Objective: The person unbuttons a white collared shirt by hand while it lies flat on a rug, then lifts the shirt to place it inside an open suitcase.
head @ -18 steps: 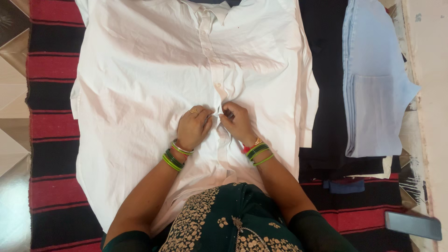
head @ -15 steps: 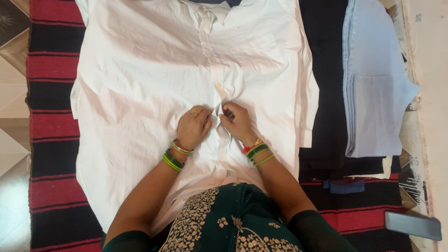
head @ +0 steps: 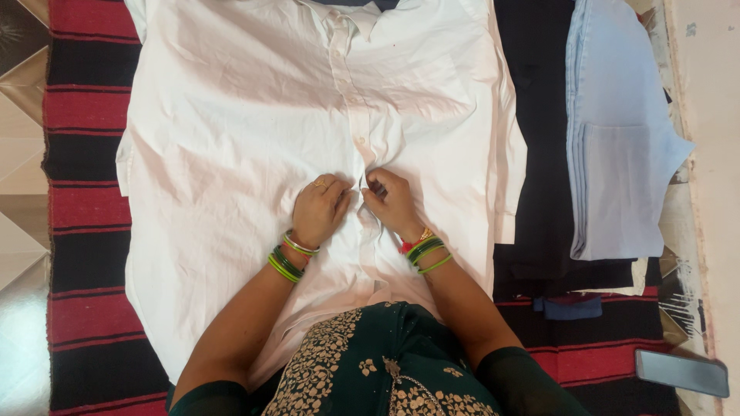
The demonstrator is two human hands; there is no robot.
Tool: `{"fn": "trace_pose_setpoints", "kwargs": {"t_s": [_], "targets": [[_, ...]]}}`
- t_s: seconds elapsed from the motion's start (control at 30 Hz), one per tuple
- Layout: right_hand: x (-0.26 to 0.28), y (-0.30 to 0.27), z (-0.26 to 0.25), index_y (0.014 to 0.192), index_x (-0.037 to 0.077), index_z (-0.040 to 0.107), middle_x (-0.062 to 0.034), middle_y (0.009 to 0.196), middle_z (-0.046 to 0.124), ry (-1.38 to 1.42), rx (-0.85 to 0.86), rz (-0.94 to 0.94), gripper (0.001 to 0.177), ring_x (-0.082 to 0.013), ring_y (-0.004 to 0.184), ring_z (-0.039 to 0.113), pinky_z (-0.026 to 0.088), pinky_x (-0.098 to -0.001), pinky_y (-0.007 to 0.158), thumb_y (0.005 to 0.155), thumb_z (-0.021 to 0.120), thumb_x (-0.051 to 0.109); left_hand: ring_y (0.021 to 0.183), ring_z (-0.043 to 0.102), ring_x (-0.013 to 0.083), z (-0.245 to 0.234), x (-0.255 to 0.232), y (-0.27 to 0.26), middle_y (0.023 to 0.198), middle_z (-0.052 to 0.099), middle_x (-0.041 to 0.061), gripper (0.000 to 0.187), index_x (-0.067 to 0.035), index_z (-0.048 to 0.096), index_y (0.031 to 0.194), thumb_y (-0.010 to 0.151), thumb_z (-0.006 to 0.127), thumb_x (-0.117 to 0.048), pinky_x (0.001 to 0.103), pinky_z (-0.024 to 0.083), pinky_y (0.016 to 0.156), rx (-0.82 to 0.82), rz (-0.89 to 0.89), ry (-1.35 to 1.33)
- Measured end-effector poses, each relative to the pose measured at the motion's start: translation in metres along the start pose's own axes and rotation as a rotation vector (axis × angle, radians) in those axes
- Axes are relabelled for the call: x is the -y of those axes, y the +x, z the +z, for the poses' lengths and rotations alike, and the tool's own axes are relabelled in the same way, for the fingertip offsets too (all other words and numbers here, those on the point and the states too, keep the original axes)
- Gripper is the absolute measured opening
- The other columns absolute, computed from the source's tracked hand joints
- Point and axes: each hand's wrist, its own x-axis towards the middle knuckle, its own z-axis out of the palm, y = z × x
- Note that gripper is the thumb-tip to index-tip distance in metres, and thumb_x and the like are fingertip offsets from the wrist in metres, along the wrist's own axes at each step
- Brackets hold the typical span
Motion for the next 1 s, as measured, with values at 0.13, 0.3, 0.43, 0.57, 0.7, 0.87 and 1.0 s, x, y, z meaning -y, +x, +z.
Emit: {"fn": "trace_pose_setpoints", "kwargs": {"t_s": [0.13, 0.3, 0.43, 0.57, 0.7, 0.87, 1.0], "targets": [[-0.0014, -0.0002, 0.0, 0.096, 0.0, 0.063, -0.0055, 0.083, 0.067, 0.0, 0.006, -0.012, 0.012, -0.01, 0.07, 0.065, 0.056, -0.0261, 0.064, 0.088, 0.071, 0.005, 0.089, 0.064, 0.0321, 0.001, 0.001, -0.0013, 0.091, 0.064, 0.012, 0.009, -0.002, 0.067, 0.097, 0.091, 0.069, -0.008, 0.043, 0.051, 0.076, -0.003, 0.003, 0.009], [0.001, -0.0002, -0.0003, 0.096, -0.001, 0.063, -0.006, 0.083, 0.067, 0.004, 0.004, -0.008, 0.012, -0.0102, 0.071, 0.065, 0.056, -0.0261, 0.064, 0.088, 0.07, 0.005, 0.086, 0.064, 0.0316, 0.0019, 0.0007, -0.0022, 0.089, 0.065, 0.011, 0.006, -0.003, 0.068, 0.094, 0.093, 0.069, -0.009, 0.042, 0.051, 0.073, -0.029, 0.013, 0.023], [0.0035, -0.0005, -0.0006, 0.096, -0.001, 0.063, -0.0054, 0.083, 0.067, 0.018, 0.008, 0.009, 0.012, -0.0101, 0.071, 0.065, 0.056, -0.026, 0.065, 0.089, 0.07, 0.005, 0.086, 0.065, 0.0309, 0.0014, -0.001, -0.0008, 0.089, 0.064, 0.01, 0.007, -0.004, 0.067, 0.093, 0.091, 0.071, -0.01, 0.042, 0.052, 0.074, -0.049, 0.016, 0.019], [0.0023, -0.0007, -0.0002, 0.096, -0.001, 0.063, -0.0052, 0.083, 0.067, 0.022, 0.009, 0.009, 0.012, -0.0101, 0.071, 0.064, 0.056, -0.026, 0.065, 0.089, 0.07, 0.004, 0.084, 0.065, 0.0303, 0.0005, -0.0016, -0.0007, 0.088, 0.064, 0.01, 0.009, -0.004, 0.067, 0.092, 0.089, 0.073, -0.011, 0.041, 0.051, 0.072, -0.026, -0.016, 0.013], [-0.0012, -0.0011, -0.0002, 0.098, 0.0, 0.063, -0.0043, 0.084, 0.067, 0.028, 0.015, -0.005, 0.012, -0.0092, 0.071, 0.065, 0.056, -0.0255, 0.066, 0.089, 0.07, 0.004, 0.08, 0.064, 0.029, 0.0001, -0.0028, -0.0005, 0.085, 0.063, 0.009, 0.014, -0.004, 0.066, 0.092, 0.088, 0.077, -0.013, 0.04, 0.052, 0.07, -0.027, -0.037, 0.001], [-0.0039, -0.0013, 0.0006, 0.097, 0.0, 0.062, -0.0041, 0.084, 0.066, 0.042, 0.017, -0.002, 0.011, -0.0087, 0.071, 0.064, 0.055, -0.0254, 0.066, 0.089, 0.069, 0.004, 0.08, 0.064, 0.0285, -0.0011, -0.0042, 0.0, 0.086, 0.064, 0.008, 0.017, -0.003, 0.066, 0.093, 0.086, 0.078, -0.013, 0.04, 0.052, 0.07, -0.041, -0.035, -0.033], [-0.0018, -0.001, -0.0001, 0.097, 0.0, 0.062, -0.0035, 0.084, 0.066, 0.049, 0.019, -0.021, 0.01, -0.008, 0.071, 0.063, 0.055, -0.0251, 0.066, 0.089, 0.068, 0.003, 0.08, 0.064, 0.0288, -0.0021, -0.0049, -0.0002, 0.086, 0.064, 0.009, 0.018, -0.003, 0.067, 0.094, 0.086, 0.079, -0.013, 0.04, 0.052, 0.069, -0.046, -0.033, -0.034]]}}
